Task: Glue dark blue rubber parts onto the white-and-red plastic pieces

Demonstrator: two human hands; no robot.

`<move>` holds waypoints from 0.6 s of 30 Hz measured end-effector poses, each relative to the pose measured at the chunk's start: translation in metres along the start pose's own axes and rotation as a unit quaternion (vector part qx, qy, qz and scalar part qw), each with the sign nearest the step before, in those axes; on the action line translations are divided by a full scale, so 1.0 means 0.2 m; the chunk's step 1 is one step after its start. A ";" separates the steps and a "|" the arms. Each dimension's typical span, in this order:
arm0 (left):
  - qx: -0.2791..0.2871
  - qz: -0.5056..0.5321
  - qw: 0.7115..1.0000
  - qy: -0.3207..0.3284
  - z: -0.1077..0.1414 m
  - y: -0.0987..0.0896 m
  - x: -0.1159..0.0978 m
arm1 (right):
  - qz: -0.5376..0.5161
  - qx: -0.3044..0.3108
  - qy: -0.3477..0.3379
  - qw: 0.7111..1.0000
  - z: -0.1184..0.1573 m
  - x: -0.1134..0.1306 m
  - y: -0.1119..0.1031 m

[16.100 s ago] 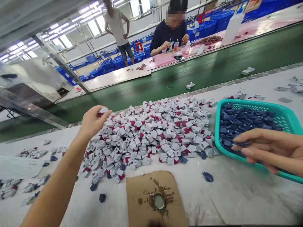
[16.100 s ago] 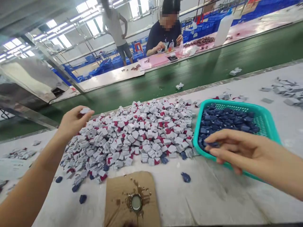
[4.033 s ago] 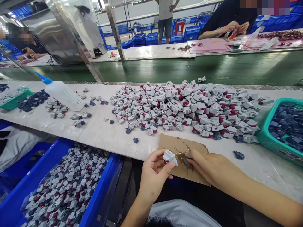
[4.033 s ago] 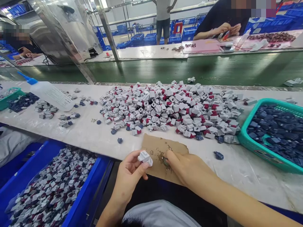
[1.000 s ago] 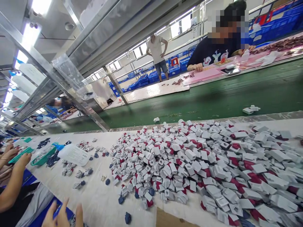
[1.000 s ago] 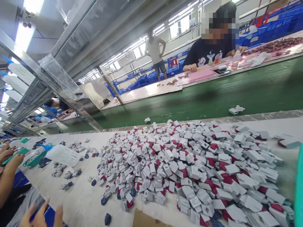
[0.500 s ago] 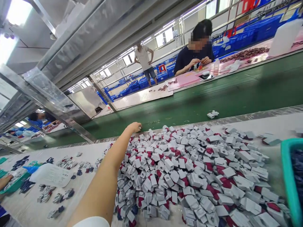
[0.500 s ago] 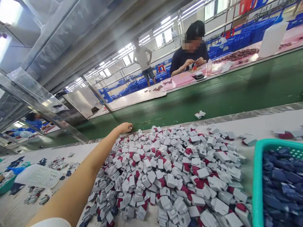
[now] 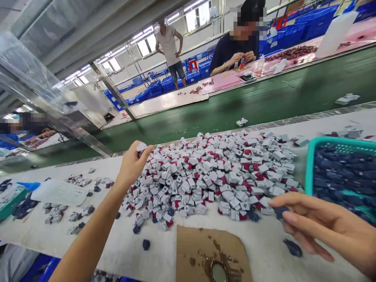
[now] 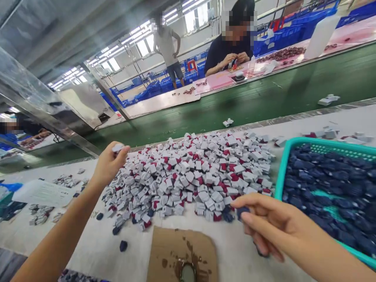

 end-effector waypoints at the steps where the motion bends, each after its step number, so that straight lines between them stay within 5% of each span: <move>1: 0.013 0.067 0.997 -0.035 0.13 -0.03 0.04 | -0.014 0.050 0.011 0.999 0.01 0.03 0.08; 3: 0.048 0.222 0.965 -0.127 0.40 -0.04 0.11 | -0.025 0.122 0.020 0.992 0.02 0.10 0.20; 5: 0.059 0.329 0.919 -0.210 0.68 -0.01 0.16 | 0.028 0.132 -0.008 0.991 0.03 0.17 0.28; 9: 0.017 0.402 0.868 -0.291 1.10 0.09 0.15 | 0.199 0.112 -0.170 0.958 0.07 0.30 0.43; 13: 0.082 0.458 0.822 -0.327 1.32 0.29 0.06 | 0.273 0.135 -0.223 0.926 0.13 0.28 0.57; 18: 0.136 0.529 0.761 -0.350 1.42 0.44 -0.03 | 0.381 0.180 -0.275 0.864 0.21 0.22 0.71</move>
Point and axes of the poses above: each hand's wrist, its own z-axis away from the middle knuckle, its own y-axis out of the palm, x = y × z, the point moved 7 cm from there along -z, towards the middle knuckle, and after that the axes turned 3 degrees about z, right-handed, at the moved point
